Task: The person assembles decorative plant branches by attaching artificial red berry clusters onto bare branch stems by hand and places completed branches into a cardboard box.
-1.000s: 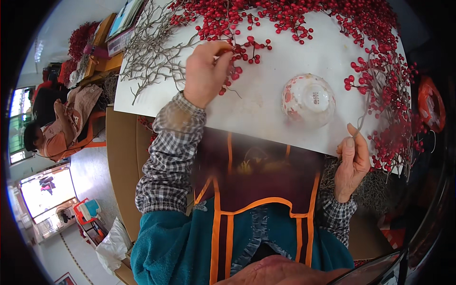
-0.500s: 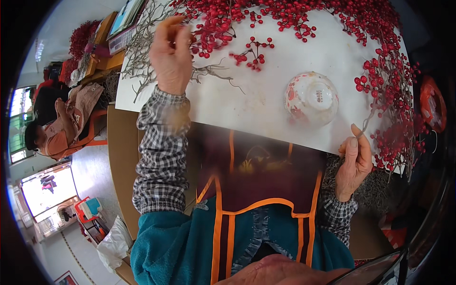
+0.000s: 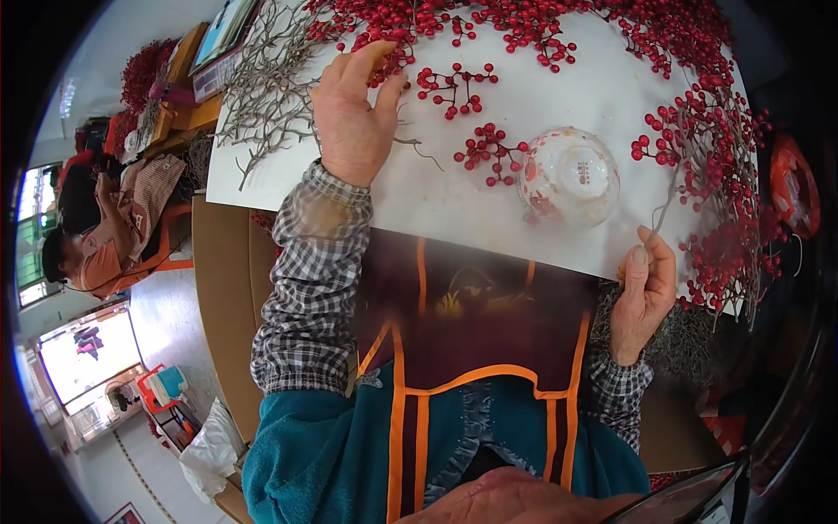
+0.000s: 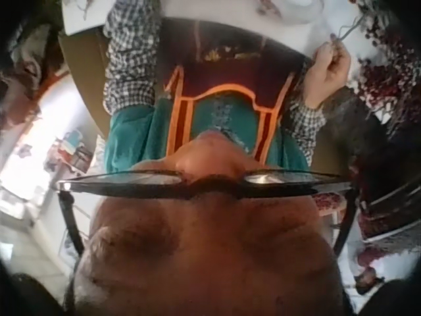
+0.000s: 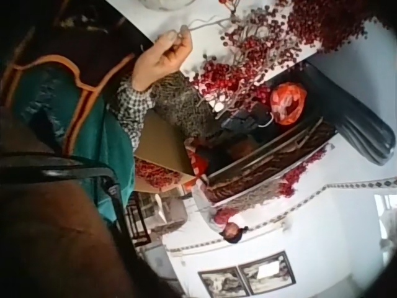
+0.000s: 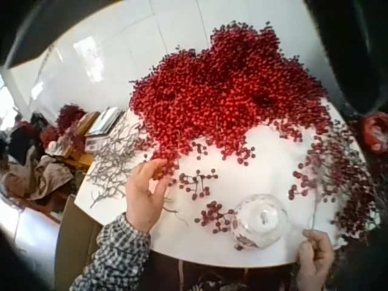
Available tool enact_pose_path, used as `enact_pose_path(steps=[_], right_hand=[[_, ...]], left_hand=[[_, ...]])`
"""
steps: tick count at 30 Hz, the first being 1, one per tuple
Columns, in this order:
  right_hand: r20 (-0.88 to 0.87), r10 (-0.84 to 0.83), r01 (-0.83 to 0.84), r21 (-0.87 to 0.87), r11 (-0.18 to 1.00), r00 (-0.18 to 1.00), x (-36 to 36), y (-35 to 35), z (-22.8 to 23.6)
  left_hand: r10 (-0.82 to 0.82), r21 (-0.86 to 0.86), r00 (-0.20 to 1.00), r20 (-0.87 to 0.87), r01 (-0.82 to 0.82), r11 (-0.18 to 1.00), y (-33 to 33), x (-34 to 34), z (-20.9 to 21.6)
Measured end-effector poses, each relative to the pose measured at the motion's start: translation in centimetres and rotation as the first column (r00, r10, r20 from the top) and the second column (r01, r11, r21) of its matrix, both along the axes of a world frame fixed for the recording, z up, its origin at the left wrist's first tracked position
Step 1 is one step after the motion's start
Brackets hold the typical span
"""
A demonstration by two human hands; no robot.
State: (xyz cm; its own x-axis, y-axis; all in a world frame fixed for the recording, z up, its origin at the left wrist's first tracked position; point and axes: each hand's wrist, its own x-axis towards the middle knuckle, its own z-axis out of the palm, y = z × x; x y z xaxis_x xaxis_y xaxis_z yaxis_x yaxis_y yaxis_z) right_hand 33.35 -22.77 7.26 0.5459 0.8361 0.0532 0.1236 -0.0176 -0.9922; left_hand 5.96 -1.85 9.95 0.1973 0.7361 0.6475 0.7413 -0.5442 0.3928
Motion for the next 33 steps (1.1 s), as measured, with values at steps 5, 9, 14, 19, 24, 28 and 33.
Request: enact_pose_path(steps=[5,9,14,19,24,28,33], right_hand=[[-0.001,-0.003,0.003,-0.026,1.000,1.000,-0.4,0.5,0.4],[0.042,-0.018,0.020,-0.031,0.999,0.999,-0.8,0.6,-0.1],[0.090,0.003,0.001,-0.044,0.999,0.996,-0.7,0.2,-0.3],[0.088,0.013,-0.008,-0.062,0.998,0.996,-0.2,0.0,-0.3],[0.063,0.028,-0.027,-0.017,0.999,0.998,-0.6,0.8,-0.6],[0.125,0.069,-0.068,-0.006,0.998,0.990,-0.5,1.0,-0.8],[0.106,0.084,-0.084,-0.002,0.996,0.991,-0.2,0.6,-0.8]], left_hand=[[-0.159,0.097,0.978,-0.137,0.173,0.980,1.0,2.1,0.1],[-0.155,-0.007,0.959,-0.237,0.158,0.987,2.1,3.8,-1.2],[-0.190,0.002,0.968,-0.164,0.193,0.981,2.9,3.1,-1.4],[-0.258,0.285,0.965,0.042,0.236,0.929,1.8,4.3,1.8],[-0.308,0.134,0.900,0.308,0.279,0.951,-1.6,3.4,3.0],[-0.255,-0.239,0.797,0.547,0.442,0.865,-7.0,3.4,3.0],[-0.007,-0.473,0.635,0.773,0.584,0.660,-12.1,6.0,1.6]])
